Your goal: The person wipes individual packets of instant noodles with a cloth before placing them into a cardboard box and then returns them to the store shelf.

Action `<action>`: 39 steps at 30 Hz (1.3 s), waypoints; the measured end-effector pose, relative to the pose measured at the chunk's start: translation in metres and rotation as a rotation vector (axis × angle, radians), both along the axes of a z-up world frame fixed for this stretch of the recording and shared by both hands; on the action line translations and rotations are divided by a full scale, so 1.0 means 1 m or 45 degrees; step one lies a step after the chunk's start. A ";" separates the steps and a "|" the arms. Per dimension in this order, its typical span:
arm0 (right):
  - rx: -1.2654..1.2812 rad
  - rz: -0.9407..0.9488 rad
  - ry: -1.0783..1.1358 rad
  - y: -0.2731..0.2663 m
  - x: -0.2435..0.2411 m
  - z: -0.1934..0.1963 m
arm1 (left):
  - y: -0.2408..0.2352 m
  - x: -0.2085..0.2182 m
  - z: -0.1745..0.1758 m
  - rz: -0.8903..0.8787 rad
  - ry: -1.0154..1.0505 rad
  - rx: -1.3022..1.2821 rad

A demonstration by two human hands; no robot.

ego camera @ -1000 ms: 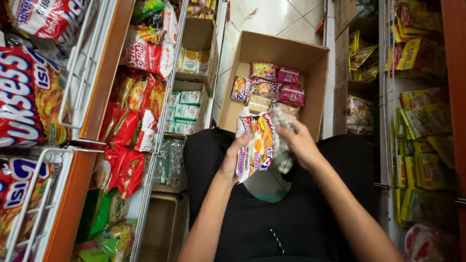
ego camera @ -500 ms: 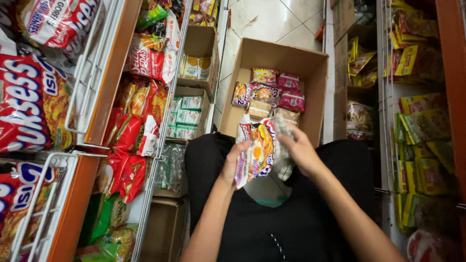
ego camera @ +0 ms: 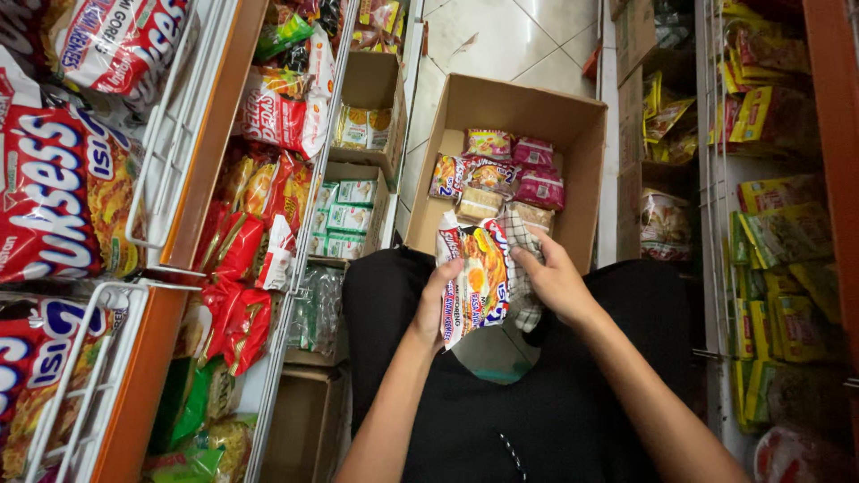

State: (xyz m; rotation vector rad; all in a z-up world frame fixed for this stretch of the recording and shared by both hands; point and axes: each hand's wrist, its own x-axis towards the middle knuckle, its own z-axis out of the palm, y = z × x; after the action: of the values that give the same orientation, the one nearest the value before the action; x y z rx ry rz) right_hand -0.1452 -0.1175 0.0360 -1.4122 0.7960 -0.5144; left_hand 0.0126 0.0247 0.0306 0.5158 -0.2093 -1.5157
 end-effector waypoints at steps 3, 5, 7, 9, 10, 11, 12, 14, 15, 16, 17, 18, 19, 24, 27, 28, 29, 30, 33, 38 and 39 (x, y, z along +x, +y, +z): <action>-0.096 0.111 0.347 0.010 -0.002 -0.004 | -0.005 0.003 -0.001 0.149 0.009 0.082; -0.347 0.360 0.177 0.025 -0.011 -0.008 | -0.004 0.010 -0.003 0.331 -0.016 0.121; -0.320 0.460 0.196 0.026 -0.012 -0.010 | -0.004 0.015 -0.005 0.400 -0.017 0.115; -0.011 0.408 0.406 0.019 -0.012 -0.009 | -0.002 0.016 -0.007 0.359 0.013 0.070; -0.004 0.295 0.327 0.012 -0.009 -0.009 | -0.001 0.013 -0.007 0.265 -0.006 0.038; 0.003 0.183 0.247 0.004 -0.003 -0.007 | 0.000 0.010 -0.008 0.172 -0.026 0.007; 0.012 0.071 0.167 -0.003 0.003 -0.004 | 0.000 0.008 -0.008 0.079 -0.047 -0.026; 0.023 -0.032 0.019 -0.010 0.010 0.003 | -0.002 0.003 -0.005 0.088 -0.037 0.007; 0.026 -0.082 -0.053 -0.010 0.013 0.007 | -0.004 0.001 -0.004 0.094 -0.029 0.022; -0.082 -0.063 0.065 -0.005 0.016 0.010 | -0.008 0.004 -0.002 0.187 -0.018 0.048; -0.186 -0.042 0.187 0.006 0.015 0.013 | -0.010 0.008 -0.001 0.281 -0.002 0.079; -0.290 -0.021 0.310 0.017 0.015 0.015 | -0.011 0.011 0.001 0.374 0.014 0.110; -0.424 0.021 0.245 0.029 0.016 0.018 | -0.011 0.016 0.003 0.472 0.034 0.065; -0.469 0.156 0.351 0.048 0.020 0.048 | -0.001 0.028 0.004 0.596 0.270 -0.070; -0.905 0.059 0.066 0.034 0.030 0.072 | -0.007 0.021 -0.007 0.543 0.140 -0.001; -1.055 0.065 0.126 0.034 0.034 0.079 | -0.007 0.015 -0.013 0.505 0.082 0.018; -1.210 0.062 0.187 0.035 0.038 0.085 | -0.010 0.010 -0.018 0.459 0.023 0.032; -1.364 0.059 0.250 0.038 0.042 0.091 | -0.012 0.007 -0.022 0.413 -0.036 0.046; -1.587 0.184 0.403 0.061 0.045 0.100 | -0.014 0.005 -0.029 0.528 0.207 0.018; -1.553 0.364 0.240 0.095 0.020 0.098 | -0.005 0.017 -0.019 0.587 0.223 -0.052; -1.531 0.396 0.202 0.096 0.013 0.095 | -0.003 0.018 -0.016 0.637 0.247 -0.003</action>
State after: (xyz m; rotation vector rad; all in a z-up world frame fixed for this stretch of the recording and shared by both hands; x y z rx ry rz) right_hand -0.1324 -0.0214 0.1308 -2.6552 0.3241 -0.6739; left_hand 0.0310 0.0216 0.0151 0.3800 0.0680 -1.0666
